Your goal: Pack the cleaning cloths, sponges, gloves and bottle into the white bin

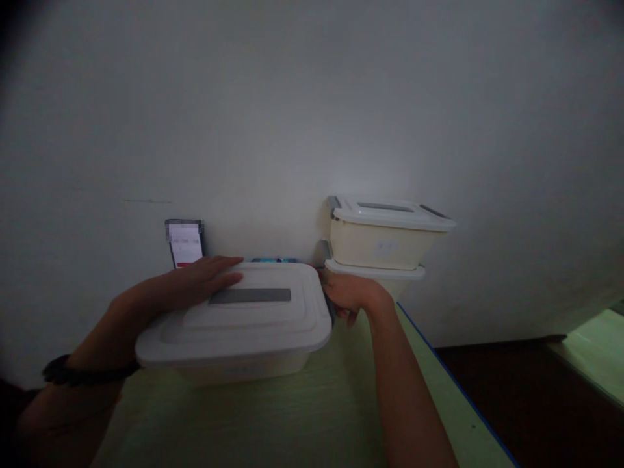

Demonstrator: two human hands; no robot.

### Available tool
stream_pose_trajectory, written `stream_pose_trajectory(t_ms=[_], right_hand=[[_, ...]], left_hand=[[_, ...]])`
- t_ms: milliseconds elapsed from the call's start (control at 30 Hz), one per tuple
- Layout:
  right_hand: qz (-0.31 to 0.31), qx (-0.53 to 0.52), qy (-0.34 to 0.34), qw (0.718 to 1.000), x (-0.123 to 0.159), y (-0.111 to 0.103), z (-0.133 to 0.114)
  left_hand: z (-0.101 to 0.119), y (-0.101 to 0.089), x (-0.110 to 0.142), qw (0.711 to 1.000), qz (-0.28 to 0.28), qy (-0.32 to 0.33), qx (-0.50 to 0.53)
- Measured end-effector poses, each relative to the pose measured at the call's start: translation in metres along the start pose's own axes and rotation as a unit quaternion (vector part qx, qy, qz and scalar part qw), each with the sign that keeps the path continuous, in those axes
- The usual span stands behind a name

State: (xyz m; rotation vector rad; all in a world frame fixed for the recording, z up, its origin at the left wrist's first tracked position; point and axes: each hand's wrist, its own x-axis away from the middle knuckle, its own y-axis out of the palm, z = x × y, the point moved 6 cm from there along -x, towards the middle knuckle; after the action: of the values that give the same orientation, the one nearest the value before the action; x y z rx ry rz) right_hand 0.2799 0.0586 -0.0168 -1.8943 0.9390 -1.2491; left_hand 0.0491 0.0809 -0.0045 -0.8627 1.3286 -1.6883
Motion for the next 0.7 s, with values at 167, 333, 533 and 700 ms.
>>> stream_pose_trajectory(t_ms=[167,333,533,700], right_hand=[[0.184,0.085,0.005,0.979,0.025,-0.030,-0.013],[0.281,0.052,-0.147,0.947,0.038,-0.027,-0.061],[0.282,0.064,-0.244,0.926,0.023,-0.001,-0.101],[0.309,0.104,-0.218,0.920,0.011,0.008,-0.105]], left_hand=[[-0.001,0.000,0.002,1.000,0.007,-0.006,0.007],[0.002,0.002,0.002,1.000,0.024,0.009,0.006],[-0.005,0.005,-0.001,0.998,0.066,-0.012,-0.012],[0.002,0.006,0.000,0.996,0.041,0.041,-0.065]])
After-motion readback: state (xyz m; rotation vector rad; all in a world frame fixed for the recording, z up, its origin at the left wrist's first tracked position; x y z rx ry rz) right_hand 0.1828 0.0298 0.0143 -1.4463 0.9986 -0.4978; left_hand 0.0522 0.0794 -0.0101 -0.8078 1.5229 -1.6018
